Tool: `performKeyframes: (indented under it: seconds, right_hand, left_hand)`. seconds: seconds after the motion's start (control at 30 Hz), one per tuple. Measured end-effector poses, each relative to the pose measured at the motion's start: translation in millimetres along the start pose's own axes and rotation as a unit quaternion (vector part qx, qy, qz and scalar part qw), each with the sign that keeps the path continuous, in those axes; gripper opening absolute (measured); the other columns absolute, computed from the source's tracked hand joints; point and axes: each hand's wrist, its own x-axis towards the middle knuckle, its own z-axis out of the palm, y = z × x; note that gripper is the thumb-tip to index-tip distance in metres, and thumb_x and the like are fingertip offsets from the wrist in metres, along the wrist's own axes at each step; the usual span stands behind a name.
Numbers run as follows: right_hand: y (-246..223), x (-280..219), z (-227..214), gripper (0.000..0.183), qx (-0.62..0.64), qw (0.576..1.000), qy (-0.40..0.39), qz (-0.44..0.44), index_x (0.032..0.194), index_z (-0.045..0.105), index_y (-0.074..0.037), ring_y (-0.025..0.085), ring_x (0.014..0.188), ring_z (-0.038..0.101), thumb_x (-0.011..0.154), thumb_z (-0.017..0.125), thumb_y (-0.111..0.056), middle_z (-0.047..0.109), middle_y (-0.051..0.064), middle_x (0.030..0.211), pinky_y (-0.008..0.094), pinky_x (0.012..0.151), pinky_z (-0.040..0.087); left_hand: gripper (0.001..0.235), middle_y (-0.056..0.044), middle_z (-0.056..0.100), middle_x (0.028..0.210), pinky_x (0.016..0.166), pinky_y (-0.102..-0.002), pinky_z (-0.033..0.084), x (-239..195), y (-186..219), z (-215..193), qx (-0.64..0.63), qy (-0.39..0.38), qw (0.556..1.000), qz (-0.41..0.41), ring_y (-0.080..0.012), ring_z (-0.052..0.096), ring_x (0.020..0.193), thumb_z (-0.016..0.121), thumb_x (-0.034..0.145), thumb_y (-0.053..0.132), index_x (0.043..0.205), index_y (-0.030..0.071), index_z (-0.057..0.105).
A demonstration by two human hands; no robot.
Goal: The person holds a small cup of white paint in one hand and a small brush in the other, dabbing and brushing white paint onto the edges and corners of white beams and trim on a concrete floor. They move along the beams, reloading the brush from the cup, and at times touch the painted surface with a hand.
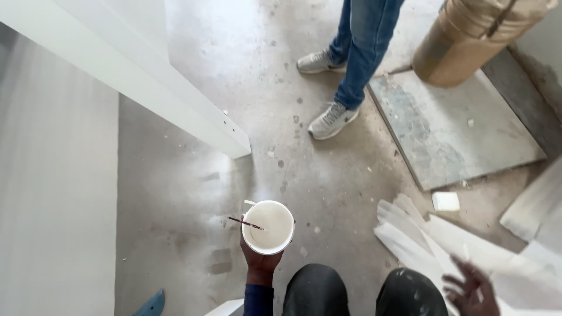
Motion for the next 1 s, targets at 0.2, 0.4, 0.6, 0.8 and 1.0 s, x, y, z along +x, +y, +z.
performKeyframes:
  seconds: [0.2,0.4,0.6,0.8,1.0]
  right_hand:
    - [-4.7,39.6,-6.2,0.06,0.116,0.986,-0.115,0.02,0.153,0.029,0.004,0.039,0.126,0.063,0.106,0.038,-0.032,0.04,0.03,0.161,0.044,0.11,0.049]
    - [73.6,156.9,-44.6,0.051,0.076,0.993,-0.067,0.063,0.145,0.035,0.004,0.036,0.121,0.063,0.101,0.044,-0.019,0.047,0.029,0.152,0.043,0.1,0.052]
    - [135.5,262.3,-83.7,0.043,0.029,0.99,-0.034,0.135,0.136,0.043,0.005,0.032,0.115,0.063,0.095,0.053,-0.004,0.056,0.028,0.142,0.041,0.087,0.057]
    - [-71.8,427.0,72.2,0.033,-0.021,0.986,-0.096,0.137,0.129,0.058,0.007,0.032,0.111,0.071,0.1,0.051,-0.008,0.072,0.024,0.124,0.043,0.095,0.059]
    - [-99.9,514.3,241.1,0.032,0.101,0.954,-0.26,0.109,0.131,0.063,0.001,0.032,0.105,0.076,0.106,0.048,-0.013,0.08,0.022,0.107,0.045,0.095,0.059]
  left_hand:
    - [0.076,-0.032,0.058,0.135,0.093,-0.055,0.055,129.0,23.9,41.7,0.01,-0.053,0.999,0.005,-0.0501,0.057,0.122,0.044,0.103,0.06,0.147,-0.002,0.047]
    - [0.077,-0.036,0.054,0.139,0.094,-0.059,0.053,311.3,38.4,78.1,-0.001,-0.133,0.99,0.035,-0.0566,0.053,0.126,0.047,0.105,0.062,0.151,-0.001,0.045]
    - [0.077,-0.037,0.049,0.143,0.092,-0.064,0.055,358.3,38.2,79.3,0.007,-0.002,0.995,0.102,-0.0601,0.05,0.126,0.048,0.098,0.062,0.15,0.004,0.044]
    - [0.076,-0.042,0.043,0.145,0.089,-0.065,0.055,350.3,72.2,112.2,-0.002,-0.081,0.985,0.152,-0.0668,0.047,0.127,0.05,0.104,0.059,0.151,0.0,0.042]
    - [0.074,-0.038,0.048,0.142,0.091,-0.064,0.053,287.2,94.4,104.4,0.036,-0.065,0.983,0.17,-0.0591,0.051,0.125,0.046,0.104,0.058,0.148,-0.002,0.044]
